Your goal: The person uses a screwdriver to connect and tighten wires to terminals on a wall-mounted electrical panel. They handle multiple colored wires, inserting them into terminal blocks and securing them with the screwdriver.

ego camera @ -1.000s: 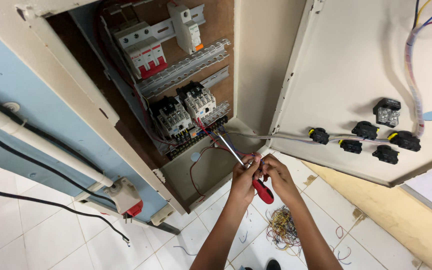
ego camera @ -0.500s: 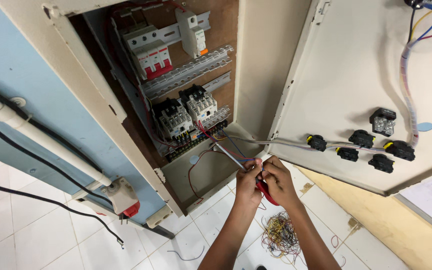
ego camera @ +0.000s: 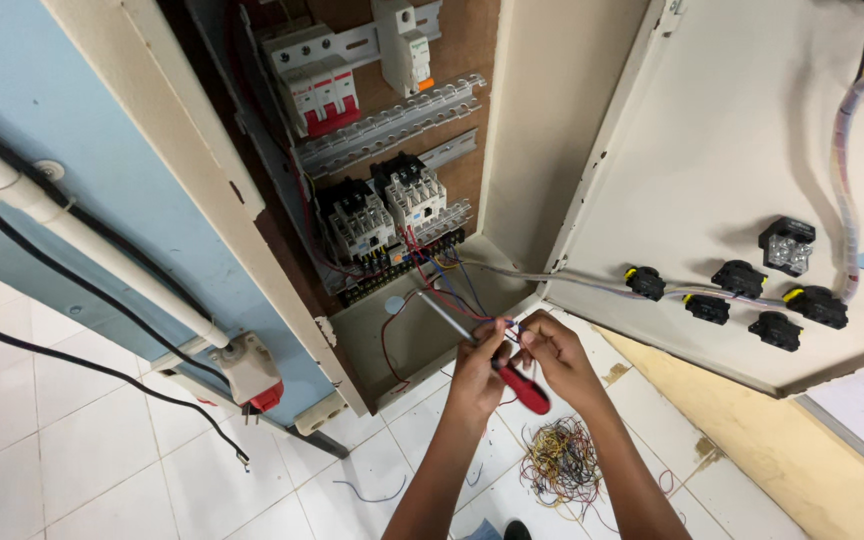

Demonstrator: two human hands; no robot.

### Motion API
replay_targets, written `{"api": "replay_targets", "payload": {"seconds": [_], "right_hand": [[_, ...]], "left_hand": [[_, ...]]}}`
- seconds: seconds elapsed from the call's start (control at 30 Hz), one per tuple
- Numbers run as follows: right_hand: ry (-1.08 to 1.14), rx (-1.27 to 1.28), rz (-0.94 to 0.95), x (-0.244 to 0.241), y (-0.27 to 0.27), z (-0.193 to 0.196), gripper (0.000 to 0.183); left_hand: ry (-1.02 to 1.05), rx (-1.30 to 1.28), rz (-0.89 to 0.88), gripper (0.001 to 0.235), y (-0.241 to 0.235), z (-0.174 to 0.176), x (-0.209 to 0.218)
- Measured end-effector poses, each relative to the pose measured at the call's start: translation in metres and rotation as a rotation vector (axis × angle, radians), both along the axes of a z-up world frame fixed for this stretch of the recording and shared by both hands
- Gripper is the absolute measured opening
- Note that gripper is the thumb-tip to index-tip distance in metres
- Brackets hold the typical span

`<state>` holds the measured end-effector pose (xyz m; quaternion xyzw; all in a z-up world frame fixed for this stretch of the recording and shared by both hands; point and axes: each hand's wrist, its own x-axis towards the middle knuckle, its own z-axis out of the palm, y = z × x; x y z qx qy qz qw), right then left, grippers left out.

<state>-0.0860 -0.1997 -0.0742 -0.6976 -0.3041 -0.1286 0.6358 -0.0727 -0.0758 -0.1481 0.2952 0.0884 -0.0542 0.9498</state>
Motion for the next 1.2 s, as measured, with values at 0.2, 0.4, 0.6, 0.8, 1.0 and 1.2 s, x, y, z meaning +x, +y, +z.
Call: {"api": "replay_targets", "payload": {"seconds": [0.2,0.4,0.6,0.8,1.0,1.2], "right_hand": [[0.444,0.285,0.078,0.005,-0.013,-0.032,0.019],[0.431,0.278,0.084,0.0,-0.012,-0.039,0.022],[0.416,0.235,0.134,-0.012,-0.006,-0.038,0.021],[0.454,0.32,0.194,-0.015,-0.012,-0.018,0.032],[0.668,0.43,0.291,-0.002,-0.033,-0.012,0.029],[0.57,0.259,0.28,0.007,-0.037,0.008,0.03]], "left_hand": [[-0.061,0.193,0.052,0.011,0.028,0.016,-0.032],[-0.03,0.201,0.011,0.006,0.036,0.039,-0.043],[0.014,0.186,0.058,0.026,0.04,0.024,-0.043],[0.035,0.367,0.144,0.02,0.03,0.004,-0.046],[0.053,0.996,0.437,0.042,0.028,0.012,-0.07],[-0.203,1.233,0.588,0.023,0.011,0.092,-0.073]]}}
